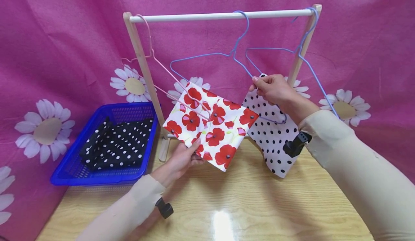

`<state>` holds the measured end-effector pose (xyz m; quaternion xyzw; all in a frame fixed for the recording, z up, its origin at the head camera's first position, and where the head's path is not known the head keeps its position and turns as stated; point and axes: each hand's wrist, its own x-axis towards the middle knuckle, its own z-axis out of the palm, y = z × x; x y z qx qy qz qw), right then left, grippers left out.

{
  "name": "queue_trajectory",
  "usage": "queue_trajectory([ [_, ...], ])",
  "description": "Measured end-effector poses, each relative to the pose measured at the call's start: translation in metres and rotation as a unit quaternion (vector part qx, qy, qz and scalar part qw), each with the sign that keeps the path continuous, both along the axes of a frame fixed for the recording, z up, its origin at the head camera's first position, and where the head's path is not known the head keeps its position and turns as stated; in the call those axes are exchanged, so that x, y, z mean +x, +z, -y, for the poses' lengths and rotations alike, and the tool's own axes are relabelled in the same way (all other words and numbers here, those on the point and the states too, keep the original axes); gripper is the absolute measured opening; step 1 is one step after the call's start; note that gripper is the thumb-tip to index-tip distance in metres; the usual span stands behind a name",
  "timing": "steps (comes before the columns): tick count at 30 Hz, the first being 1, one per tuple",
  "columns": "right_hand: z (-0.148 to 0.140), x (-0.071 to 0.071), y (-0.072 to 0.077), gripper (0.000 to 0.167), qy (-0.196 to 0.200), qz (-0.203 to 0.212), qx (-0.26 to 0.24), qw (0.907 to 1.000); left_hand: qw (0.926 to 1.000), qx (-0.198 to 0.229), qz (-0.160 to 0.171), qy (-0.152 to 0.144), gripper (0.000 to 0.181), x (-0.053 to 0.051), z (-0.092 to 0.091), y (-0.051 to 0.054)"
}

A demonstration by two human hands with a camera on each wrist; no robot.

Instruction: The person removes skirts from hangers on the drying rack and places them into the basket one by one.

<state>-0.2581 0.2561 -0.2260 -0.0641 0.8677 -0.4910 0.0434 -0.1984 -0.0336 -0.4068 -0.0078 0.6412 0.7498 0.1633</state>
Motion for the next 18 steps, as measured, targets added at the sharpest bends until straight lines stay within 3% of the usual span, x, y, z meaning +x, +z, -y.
queue_trajectory([
  [18,-0.002,0.002,0.0,0.036,0.005,0.003,-0.005,1.0,0.9999,0.007,-0.005,0.01,0.048,0.008,0.014,0.006],
])
